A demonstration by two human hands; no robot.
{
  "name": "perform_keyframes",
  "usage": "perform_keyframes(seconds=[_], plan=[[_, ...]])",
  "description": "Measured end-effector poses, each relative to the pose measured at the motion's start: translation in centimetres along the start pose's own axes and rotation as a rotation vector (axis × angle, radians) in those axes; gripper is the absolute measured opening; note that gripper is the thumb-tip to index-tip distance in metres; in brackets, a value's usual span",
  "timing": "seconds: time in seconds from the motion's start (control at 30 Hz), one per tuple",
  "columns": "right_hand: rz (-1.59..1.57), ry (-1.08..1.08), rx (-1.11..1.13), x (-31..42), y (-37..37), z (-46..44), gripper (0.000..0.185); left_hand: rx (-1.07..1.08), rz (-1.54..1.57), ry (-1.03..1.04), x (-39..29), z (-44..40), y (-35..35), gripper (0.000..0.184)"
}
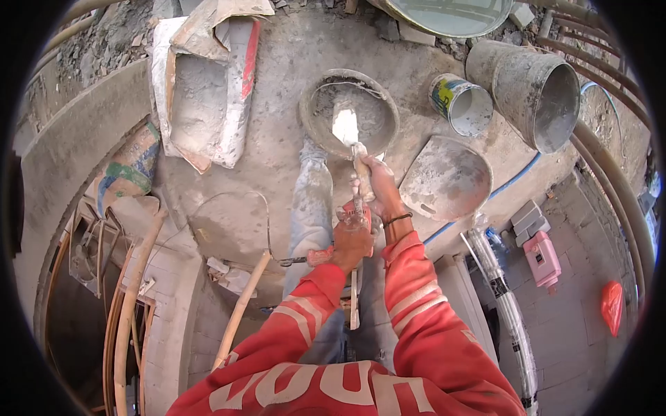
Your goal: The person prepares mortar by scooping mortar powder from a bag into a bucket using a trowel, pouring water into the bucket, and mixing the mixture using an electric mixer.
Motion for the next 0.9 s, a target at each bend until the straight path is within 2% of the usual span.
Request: perform_keyframes(seconds=[0.07, 0.1, 0.17, 0.2, 0.27, 0.33, 0.37, 0.47, 0.5, 0.6, 0.63, 0.73, 0.77, 0.87, 0.9], plan=[[0.467, -0.161, -0.161, 1.0, 0.0, 1.0, 0.031, 0.003, -0.024, -0.067, 0.3, -0.3, -1.5, 0.069], [0.793, -0.315, -0.188, 1.7, 0.0, 1.0, 0.041, 0.021, 0.025, -0.101, 0.7, -0.3, -1.7, 0.077], [1.560, -1.147, -0.186, 4.8, 2.7, 1.4, 0.049, 0.057, 0.121, -0.164, 1.7, -0.5, -1.8, 0.094], [1.919, -1.587, -0.158, 3.7, 4.0, 2.0, 0.053, 0.014, 0.158, -0.128, 1.7, -0.7, -2.3, 0.093], [2.006, -1.404, -0.202, 4.5, 5.1, 1.1, 0.057, -0.071, 0.232, -0.057, 2.0, -0.8, -3.0, 0.092], [2.109, -1.732, -0.112, 4.2, 7.3, 0.5, 0.056, -0.047, 0.203, -0.039, 2.0, -0.5, -3.4, 0.095], [2.175, -1.261, -0.174, 5.0, 6.6, -3.5, 0.053, -0.036, 0.187, -0.023, 1.7, -0.7, -3.5, 0.097], [2.310, -1.151, -0.417, 8.1, 9.4, -2.7, 0.052, 0.011, 0.238, -0.126, 2.4, -0.7, -3.0, 0.098], [2.244, -1.101, -0.399, 8.9, 7.8, -4.2, 0.053, 0.010, 0.243, -0.121, 2.4, -0.3, -2.9, 0.098], [2.298, -1.213, -0.395, 9.1, 3.9, -4.5, 0.057, -0.016, 0.254, -0.105, 2.5, -0.6, -3.0, 0.098], [2.259, -1.028, -0.432, 8.8, 2.3, -5.1, 0.058, -0.012, 0.253, -0.104, 2.5, -0.5, -2.7, 0.099], [1.980, -1.094, -0.505, 6.9, 0.2, -7.0, 0.059, -0.083, 0.232, -0.025, 3.5, -0.4, -1.6, 0.097], [1.865, -1.042, -0.582, 7.2, -0.1, -6.5, 0.062, -0.125, 0.221, 0.028, 3.2, -0.8, -2.7, 0.096], [1.875, -1.171, -0.510, 8.2, 2.5, -4.2, 0.063, 0.043, 0.289, -0.116, 4.3, -2.0, -3.5, 0.088], [1.802, -1.224, -0.483, 7.7, 2.9, -3.7, 0.056, 0.039, 0.265, -0.076, 4.1, -2.0, -3.6, 0.084]])
Point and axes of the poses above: each hand's wrist, its own z-axis away from the middle knuckle, its own y-axis out of the palm, x = y × z, the point moved 10 cm from there along -z, towards the middle knuckle, and after that the axes turned 13 degrees about -x, right-handed, at the moved point
